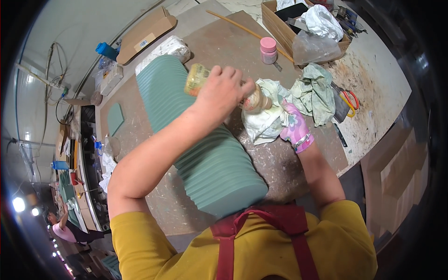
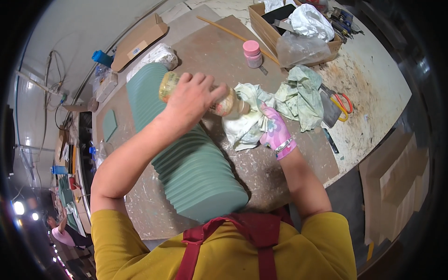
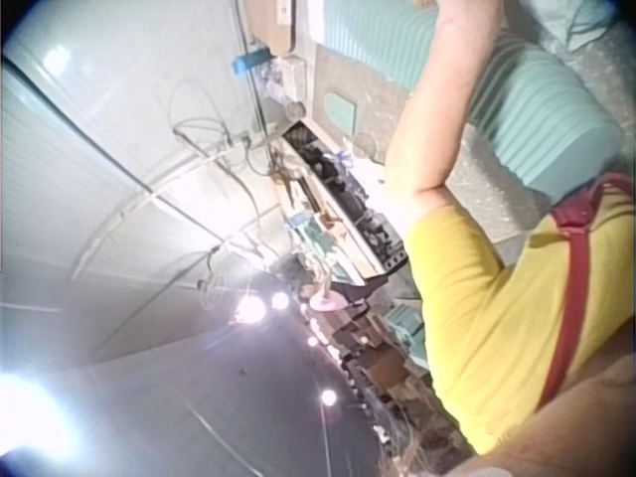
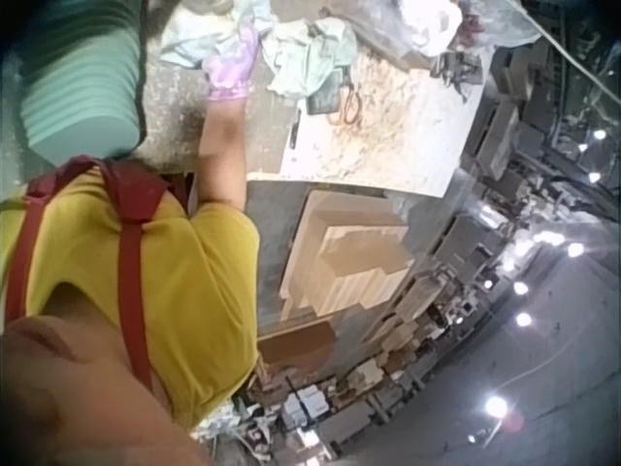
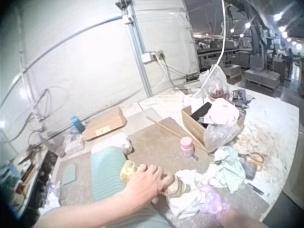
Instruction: The person wipes a long, grooved wooden piece with a cloth. They repeatedly apply liquid from a bottle to the cloth and rub it across the surface and edges of the wood while rotating the piece by hand.
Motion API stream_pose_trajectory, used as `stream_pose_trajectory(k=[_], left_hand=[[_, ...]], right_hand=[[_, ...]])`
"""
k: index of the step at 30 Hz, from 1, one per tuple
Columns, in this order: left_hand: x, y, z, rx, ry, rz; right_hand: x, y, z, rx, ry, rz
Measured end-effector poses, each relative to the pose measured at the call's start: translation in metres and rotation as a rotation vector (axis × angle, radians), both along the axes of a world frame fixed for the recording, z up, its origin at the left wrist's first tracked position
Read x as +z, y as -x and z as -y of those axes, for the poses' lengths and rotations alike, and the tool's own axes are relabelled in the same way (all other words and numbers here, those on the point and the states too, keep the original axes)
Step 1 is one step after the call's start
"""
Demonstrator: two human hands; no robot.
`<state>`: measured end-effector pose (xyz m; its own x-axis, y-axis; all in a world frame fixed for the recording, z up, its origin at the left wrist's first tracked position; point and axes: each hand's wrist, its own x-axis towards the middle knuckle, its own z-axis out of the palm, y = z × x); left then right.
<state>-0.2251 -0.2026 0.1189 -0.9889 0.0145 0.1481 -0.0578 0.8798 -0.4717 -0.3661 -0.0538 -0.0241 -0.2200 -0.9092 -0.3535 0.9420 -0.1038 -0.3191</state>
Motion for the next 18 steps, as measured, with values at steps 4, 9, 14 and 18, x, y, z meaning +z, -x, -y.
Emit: stream_pose_trajectory(k=[4,9,14,18], left_hand=[[0.006,0.002,0.008,0.076,-0.036,0.023],[0.000,-0.003,0.010,0.089,-0.028,0.018],[-0.014,-0.009,-0.006,0.042,-0.022,0.092],[-0.010,-0.018,-0.012,0.041,0.009,0.163]], right_hand=[[-0.018,0.006,-0.005,0.103,-0.020,-0.044],[0.008,-0.013,-0.007,0.002,-0.217,-0.333],[0.008,-0.010,-0.001,-0.033,0.026,-0.029],[0.018,-0.008,-0.001,-0.053,-0.135,-0.095]])
